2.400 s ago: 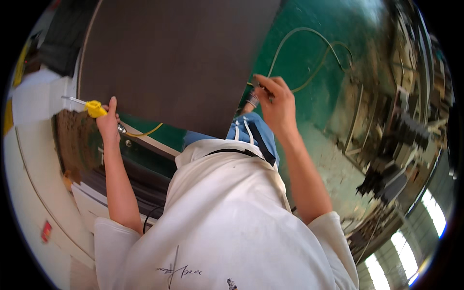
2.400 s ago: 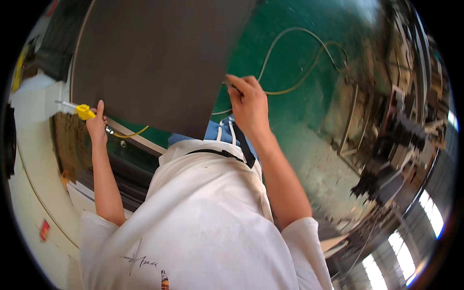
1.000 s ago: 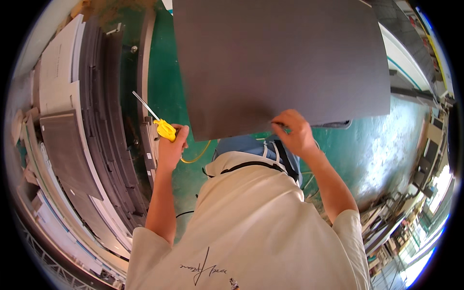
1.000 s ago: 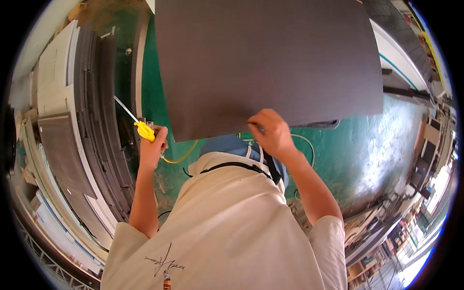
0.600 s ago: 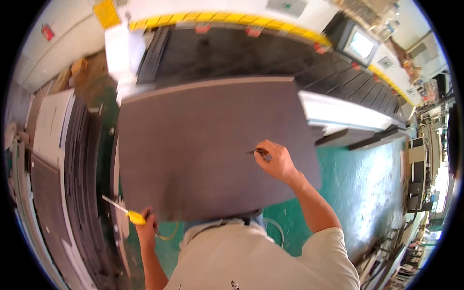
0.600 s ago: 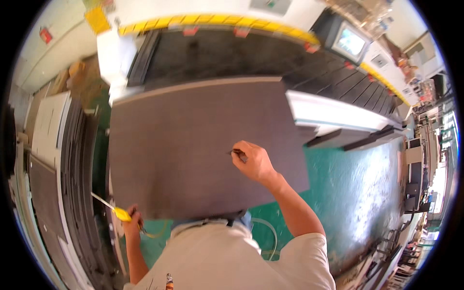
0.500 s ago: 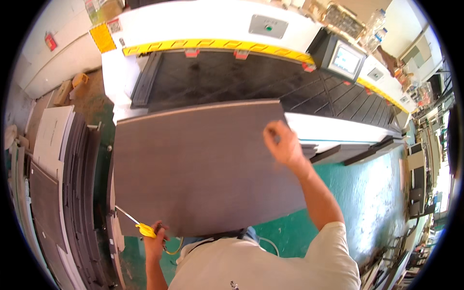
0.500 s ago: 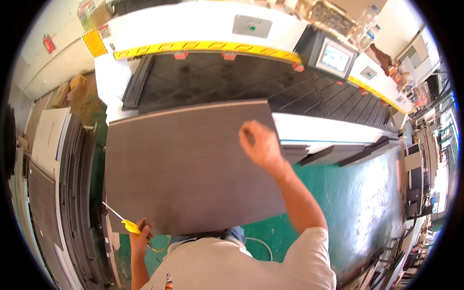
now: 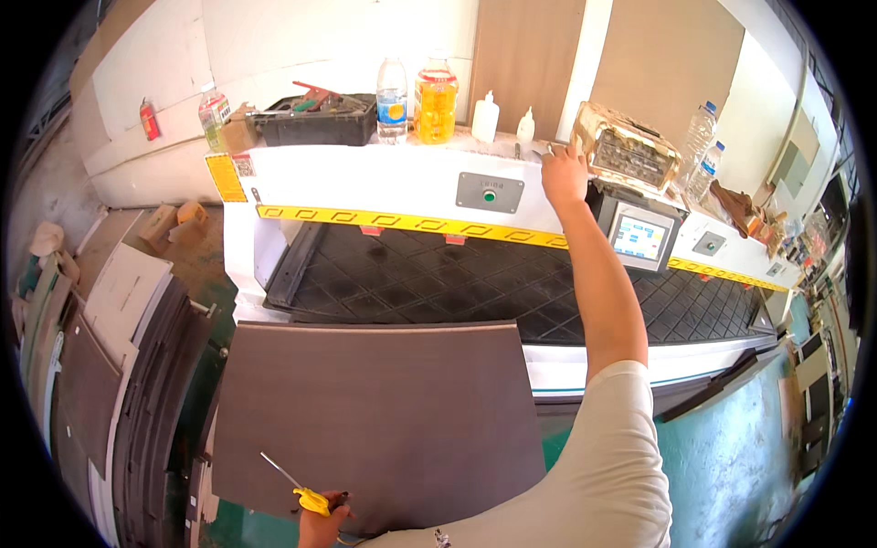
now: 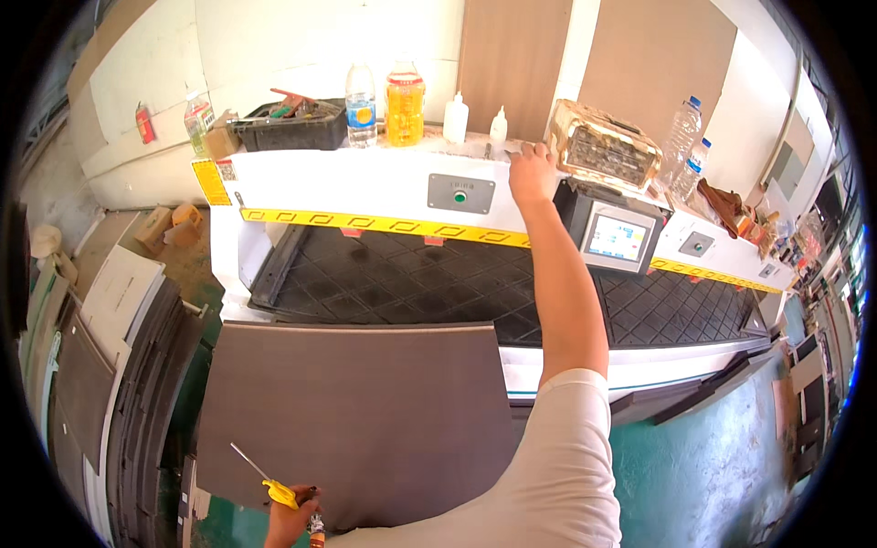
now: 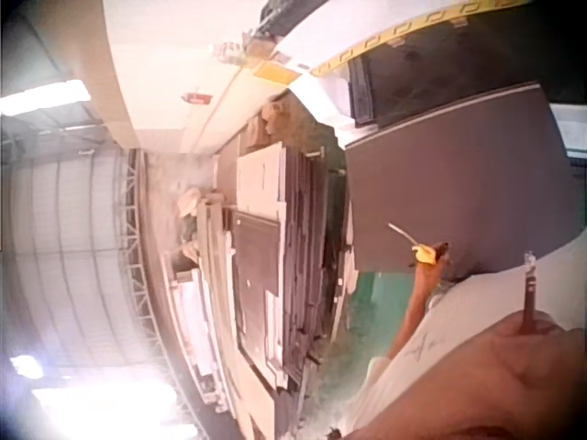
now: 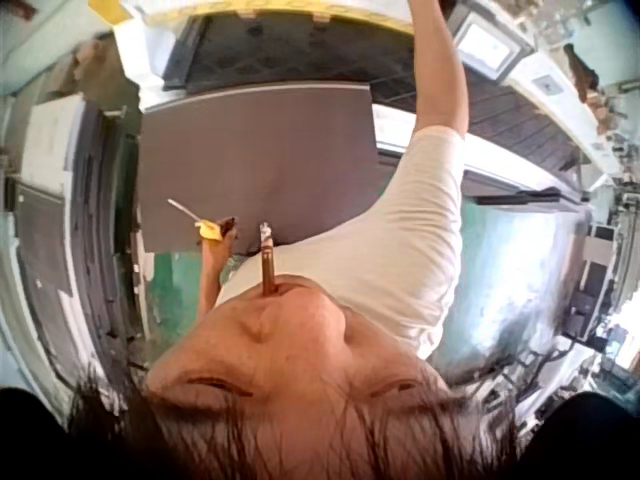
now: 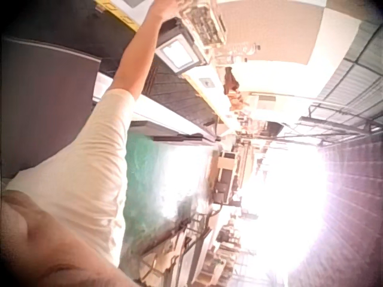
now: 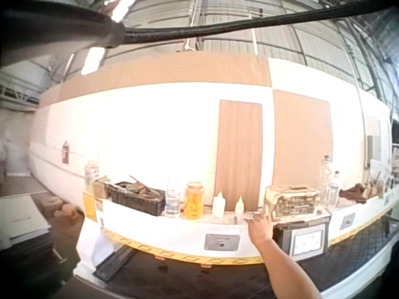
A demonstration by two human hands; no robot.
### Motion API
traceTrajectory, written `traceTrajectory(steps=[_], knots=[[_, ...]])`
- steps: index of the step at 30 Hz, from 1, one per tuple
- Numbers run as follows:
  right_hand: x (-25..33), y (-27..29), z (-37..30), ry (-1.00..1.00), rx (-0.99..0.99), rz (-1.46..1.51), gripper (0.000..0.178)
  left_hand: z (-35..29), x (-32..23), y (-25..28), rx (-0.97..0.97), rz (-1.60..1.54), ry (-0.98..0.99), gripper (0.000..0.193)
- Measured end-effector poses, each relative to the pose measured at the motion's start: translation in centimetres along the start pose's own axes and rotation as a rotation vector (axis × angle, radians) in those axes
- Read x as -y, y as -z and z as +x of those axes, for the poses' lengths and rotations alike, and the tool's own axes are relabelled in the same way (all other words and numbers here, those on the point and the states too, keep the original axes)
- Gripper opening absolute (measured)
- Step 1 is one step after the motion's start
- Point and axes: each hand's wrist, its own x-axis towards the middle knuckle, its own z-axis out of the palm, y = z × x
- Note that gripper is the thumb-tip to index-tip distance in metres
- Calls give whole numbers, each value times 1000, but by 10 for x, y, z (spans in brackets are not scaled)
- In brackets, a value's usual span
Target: The person uses a yellow air blow gun to remove dust and debris from the edges and surfaces of large brown wood panels. They handle the panels one at a time, lifting and rotating them to access different sides, and occasionally use a small metal scraper to remove stubborn particles before blowing them away.
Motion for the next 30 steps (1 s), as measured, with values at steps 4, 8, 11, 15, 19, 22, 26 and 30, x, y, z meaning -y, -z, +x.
traceTrajectory(steps=[4, 8, 11, 15, 19, 22, 26, 30], knots=[[30, -5, -9, -205, -28, 40, 26, 7, 3, 10, 55, 142, -57, 38], [143, 80, -126, -28, -22, 686, 36, 3, -53, -8, 28, 82, 128, 40], [209, 185, -256, 427, 990, 1665, 46, 18, -44, -18, 145, 92, 117, 40], [283, 196, -403, 601, 1127, 1960, 32, 33, -42, -26, 245, 188, 62, 35], [274, 178, -379, 654, 802, 1796, 16, 25, -64, -35, 177, 59, 99, 31], [211, 147, -225, 543, 20, 1022, 10, 15, -60, -25, 13, 21, 184, 26], [101, 54, -41, -200, -436, 882, 11, 17, 8, 10, -49, 601, 113, 20], [88, 2, 41, -115, -264, 454, 18, -13, 18, 25, -58, 853, 212, 25]])
